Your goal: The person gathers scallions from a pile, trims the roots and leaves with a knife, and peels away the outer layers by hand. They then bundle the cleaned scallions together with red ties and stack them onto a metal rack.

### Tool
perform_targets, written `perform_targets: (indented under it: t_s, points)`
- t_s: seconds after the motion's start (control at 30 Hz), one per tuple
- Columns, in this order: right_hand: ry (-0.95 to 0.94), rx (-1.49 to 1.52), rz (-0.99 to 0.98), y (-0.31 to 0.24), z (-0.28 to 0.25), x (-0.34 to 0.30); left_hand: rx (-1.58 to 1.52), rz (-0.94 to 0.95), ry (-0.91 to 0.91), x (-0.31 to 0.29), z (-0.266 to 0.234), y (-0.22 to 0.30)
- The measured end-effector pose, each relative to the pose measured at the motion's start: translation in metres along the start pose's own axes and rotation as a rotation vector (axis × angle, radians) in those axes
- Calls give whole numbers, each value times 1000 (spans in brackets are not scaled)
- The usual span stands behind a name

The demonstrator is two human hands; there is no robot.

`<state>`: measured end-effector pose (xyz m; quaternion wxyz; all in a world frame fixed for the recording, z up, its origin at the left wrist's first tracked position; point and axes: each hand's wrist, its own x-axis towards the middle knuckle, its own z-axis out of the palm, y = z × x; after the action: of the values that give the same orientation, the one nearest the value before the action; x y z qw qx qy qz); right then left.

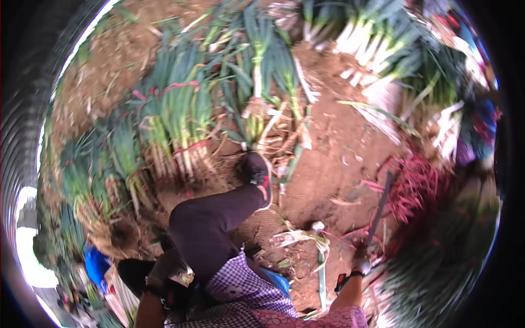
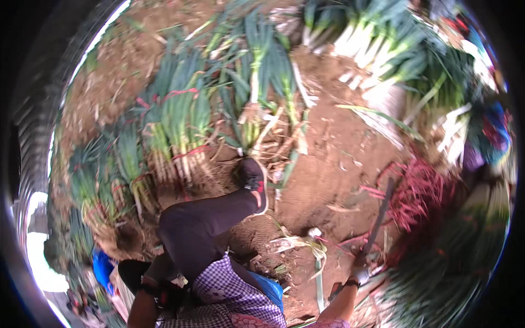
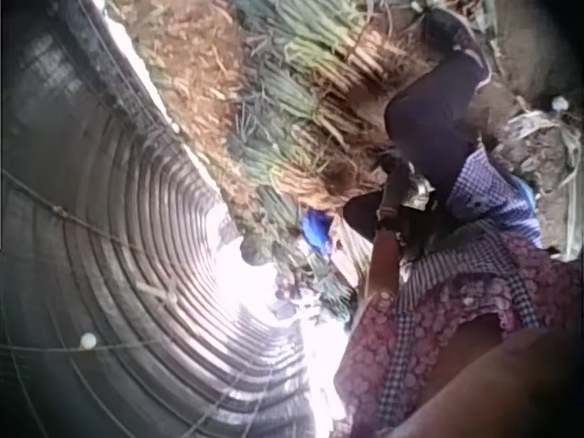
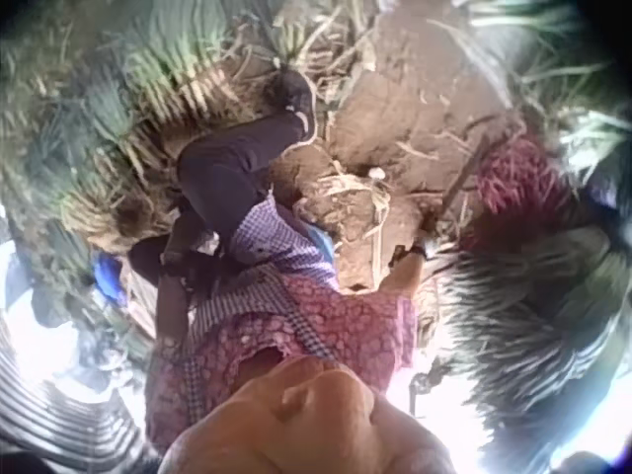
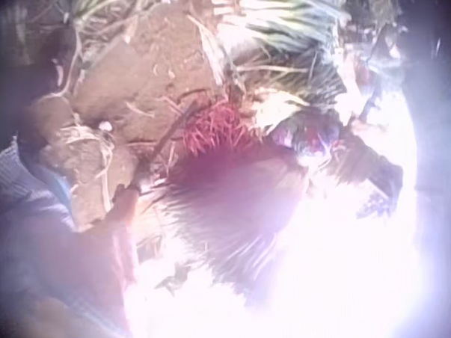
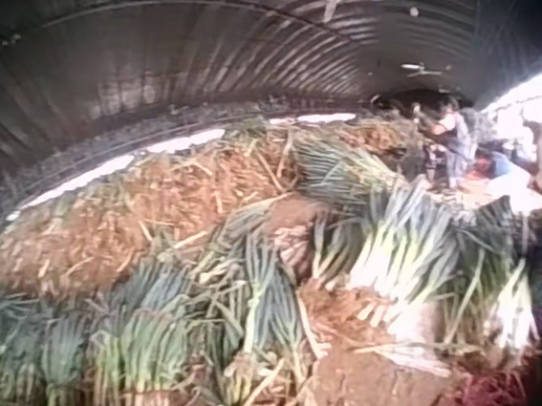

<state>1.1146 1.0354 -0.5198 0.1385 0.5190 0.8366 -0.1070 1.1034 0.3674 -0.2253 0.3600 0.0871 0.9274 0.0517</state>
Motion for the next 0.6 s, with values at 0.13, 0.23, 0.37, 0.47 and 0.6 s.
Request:
perform_targets:
  t_s: [0.13, 0.23, 0.37, 0.47, 0.6]
  points:
    - [60, 221, -43, -27, -16, -26, -70, 86, 403, -8, -33, 20]
    - [-236, 767, 131, -57, -36, -48, -270, -87, 409, -21, -16, 5]
    - [-383, 1382, 27, -118, -90, -92, -197, 11, 511, -39, 6, -17]
    - [-414, 1440, -132, -180, -164, -160, 16, 179, 589, -50, 20, -38]
    - [-512, 1529, -635, -275, -295, -310, -762, -218, 497, -49, -17, -51]
